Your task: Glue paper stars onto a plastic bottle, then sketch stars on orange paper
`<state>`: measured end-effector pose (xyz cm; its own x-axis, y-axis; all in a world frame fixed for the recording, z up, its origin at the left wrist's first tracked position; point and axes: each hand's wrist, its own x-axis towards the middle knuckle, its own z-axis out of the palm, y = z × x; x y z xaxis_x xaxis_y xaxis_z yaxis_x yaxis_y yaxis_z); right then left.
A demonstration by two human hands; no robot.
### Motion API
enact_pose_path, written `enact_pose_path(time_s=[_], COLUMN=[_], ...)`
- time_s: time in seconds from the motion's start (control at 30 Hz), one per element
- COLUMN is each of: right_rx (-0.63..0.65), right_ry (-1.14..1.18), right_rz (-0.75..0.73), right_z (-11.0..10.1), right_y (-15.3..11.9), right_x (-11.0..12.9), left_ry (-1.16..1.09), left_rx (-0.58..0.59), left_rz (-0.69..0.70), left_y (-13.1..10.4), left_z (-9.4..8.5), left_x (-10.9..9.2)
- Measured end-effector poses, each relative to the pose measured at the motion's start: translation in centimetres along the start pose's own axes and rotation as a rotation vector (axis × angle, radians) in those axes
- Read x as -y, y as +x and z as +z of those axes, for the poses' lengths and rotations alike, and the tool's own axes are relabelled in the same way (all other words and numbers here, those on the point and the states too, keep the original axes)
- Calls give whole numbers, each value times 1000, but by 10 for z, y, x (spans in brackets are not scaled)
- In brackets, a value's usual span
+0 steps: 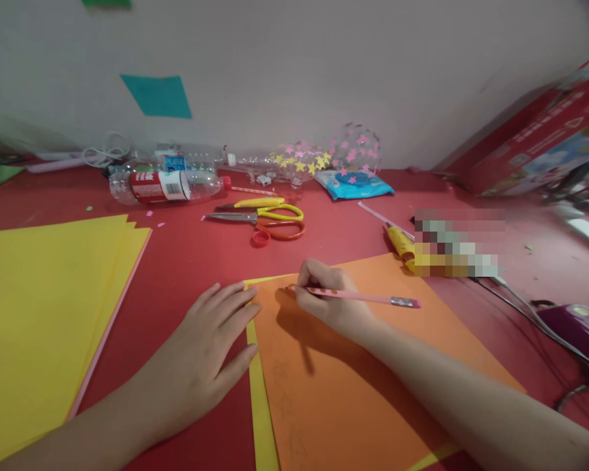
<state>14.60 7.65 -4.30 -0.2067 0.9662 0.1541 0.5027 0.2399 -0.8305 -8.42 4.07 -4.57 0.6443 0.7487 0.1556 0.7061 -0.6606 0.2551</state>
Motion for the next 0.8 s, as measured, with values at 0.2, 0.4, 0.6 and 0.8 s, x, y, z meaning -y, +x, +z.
enact_pose_path(time_s=[0.2, 0.4, 0.6, 0.8], right_rx=[43, 94, 120, 12], right_ry=[28, 29, 51, 251], right_rz=[-39, -47, -69, 54], right_z=[0, -1, 0, -3], right_y=[-1, -2, -4, 3], right_x=[0, -1, -2, -4], left_ry=[-27, -3, -11, -8], left_rx=[-20, -18, -13, -25], left_rz=[3, 14, 6, 8], left_y=[0, -1, 1, 1], left_z=[1, 2, 1, 1], left_x=[0, 0, 0, 0])
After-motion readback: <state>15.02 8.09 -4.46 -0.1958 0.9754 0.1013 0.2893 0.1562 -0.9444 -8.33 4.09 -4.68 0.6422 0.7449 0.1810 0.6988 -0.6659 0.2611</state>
